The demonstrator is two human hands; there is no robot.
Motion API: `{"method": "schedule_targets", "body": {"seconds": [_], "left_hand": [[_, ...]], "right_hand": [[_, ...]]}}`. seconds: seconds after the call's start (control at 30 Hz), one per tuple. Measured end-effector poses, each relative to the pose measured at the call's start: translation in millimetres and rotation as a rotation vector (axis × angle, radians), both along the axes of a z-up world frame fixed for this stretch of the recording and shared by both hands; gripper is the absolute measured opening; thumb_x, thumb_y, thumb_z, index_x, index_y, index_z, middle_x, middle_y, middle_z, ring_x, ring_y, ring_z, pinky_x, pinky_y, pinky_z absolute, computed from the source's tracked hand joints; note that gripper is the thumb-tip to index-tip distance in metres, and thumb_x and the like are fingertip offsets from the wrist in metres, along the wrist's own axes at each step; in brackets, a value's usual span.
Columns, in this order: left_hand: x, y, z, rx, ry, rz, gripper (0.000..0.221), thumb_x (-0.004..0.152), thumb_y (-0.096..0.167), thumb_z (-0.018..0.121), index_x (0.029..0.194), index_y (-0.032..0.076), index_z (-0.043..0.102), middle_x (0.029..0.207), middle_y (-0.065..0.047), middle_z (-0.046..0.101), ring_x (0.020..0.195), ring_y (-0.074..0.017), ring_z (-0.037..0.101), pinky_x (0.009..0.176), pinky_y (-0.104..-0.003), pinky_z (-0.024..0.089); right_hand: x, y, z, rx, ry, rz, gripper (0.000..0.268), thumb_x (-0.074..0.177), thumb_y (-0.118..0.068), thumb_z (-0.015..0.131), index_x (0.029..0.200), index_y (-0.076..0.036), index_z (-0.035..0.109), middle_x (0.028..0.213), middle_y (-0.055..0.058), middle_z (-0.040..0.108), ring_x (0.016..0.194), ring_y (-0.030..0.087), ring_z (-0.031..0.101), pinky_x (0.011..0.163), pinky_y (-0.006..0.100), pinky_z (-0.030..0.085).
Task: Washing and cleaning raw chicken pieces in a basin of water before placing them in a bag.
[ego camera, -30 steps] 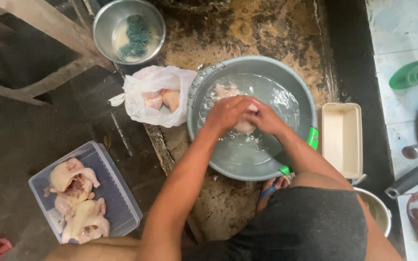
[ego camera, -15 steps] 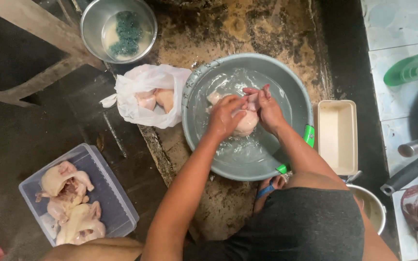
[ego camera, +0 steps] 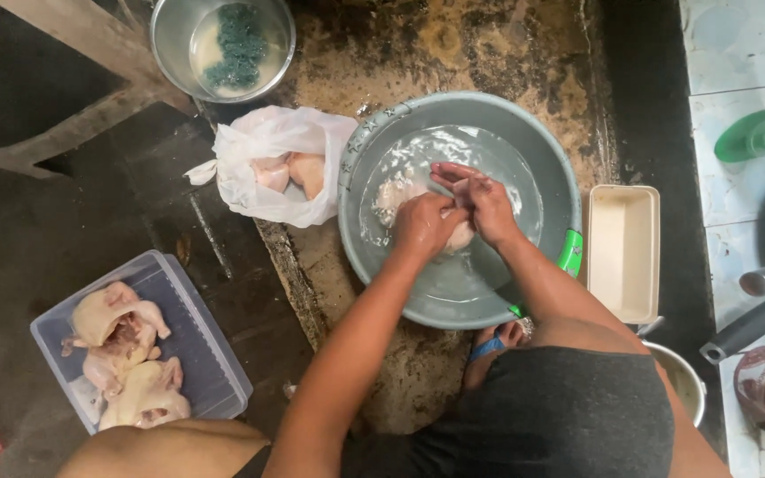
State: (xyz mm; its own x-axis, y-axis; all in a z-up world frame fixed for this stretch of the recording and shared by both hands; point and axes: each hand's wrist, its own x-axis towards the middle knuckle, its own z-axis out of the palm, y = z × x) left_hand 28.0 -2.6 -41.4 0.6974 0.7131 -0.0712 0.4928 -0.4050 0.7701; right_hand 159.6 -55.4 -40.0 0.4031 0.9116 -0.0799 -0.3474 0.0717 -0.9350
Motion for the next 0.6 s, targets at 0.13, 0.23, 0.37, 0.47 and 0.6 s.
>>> {"method": "schedule_targets", "body": {"seconds": [0.13, 0.23, 0.37, 0.47, 0.6], "left_hand": [[7.4, -9.8, -19.6, 0.072, -0.001, 0.134, 0.018, 0.081, 0.041, 0.066, 0.073, 0.025, 0.069, 0.069, -0.002, 0.065, 0.074, -0.0311, 0.069, 0.075, -0.043, 0.053], [8.1, -7.8, -14.8, -0.028, 0.074, 0.142, 0.020, 0.085, 0.038, 0.058, 0.077, 0.024, 0.070, 0.075, -0.005, 0.068, 0.079, -0.0344, 0.070, 0.077, -0.046, 0.055], [15.9, 6.0, -23.3, -0.156, 0.372, 0.116, 0.030, 0.088, 0.036, 0.047, 0.085, 0.022, 0.074, 0.082, -0.008, 0.074, 0.090, -0.0333, 0.073, 0.080, -0.047, 0.058], [14.4, 19.4, -23.5, -0.144, 0.337, 0.138, 0.033, 0.090, 0.037, 0.048, 0.086, 0.016, 0.073, 0.082, -0.015, 0.072, 0.089, -0.0382, 0.073, 0.079, -0.051, 0.057], [-6.2, 34.9, 9.0, -0.189, 0.155, 0.233, 0.036, 0.097, 0.021, 0.038, 0.089, 0.004, 0.070, 0.086, -0.025, 0.071, 0.094, -0.0438, 0.069, 0.085, -0.056, 0.053]], "right_hand": [[-6.1, -2.2, 11.1, -0.001, -0.094, 0.011, 0.055, 0.105, -0.041, 0.041, 0.110, 0.009, 0.064, 0.124, 0.032, 0.061, 0.114, 0.048, 0.060, 0.100, 0.058, 0.047], [-7.5, -3.0, 17.6, -0.008, -0.111, 0.017, 0.054, 0.105, -0.039, 0.042, 0.108, 0.009, 0.065, 0.122, 0.030, 0.063, 0.112, 0.046, 0.062, 0.100, 0.055, 0.048], [-11.9, -1.5, 31.6, -0.083, -0.171, 0.064, 0.052, 0.104, -0.035, 0.040, 0.117, 0.009, 0.064, 0.121, 0.028, 0.064, 0.113, 0.039, 0.063, 0.102, 0.051, 0.047], [-4.6, -2.7, 5.8, -0.090, 0.028, 0.033, 0.060, 0.104, -0.045, 0.038, 0.127, 0.006, 0.059, 0.128, 0.027, 0.061, 0.124, 0.039, 0.057, 0.103, 0.050, 0.047], [9.3, -1.8, 0.2, -0.059, 0.047, 0.026, 0.073, 0.100, -0.056, 0.038, 0.134, 0.008, 0.050, 0.135, 0.032, 0.054, 0.129, 0.042, 0.051, 0.110, 0.048, 0.039]]}}
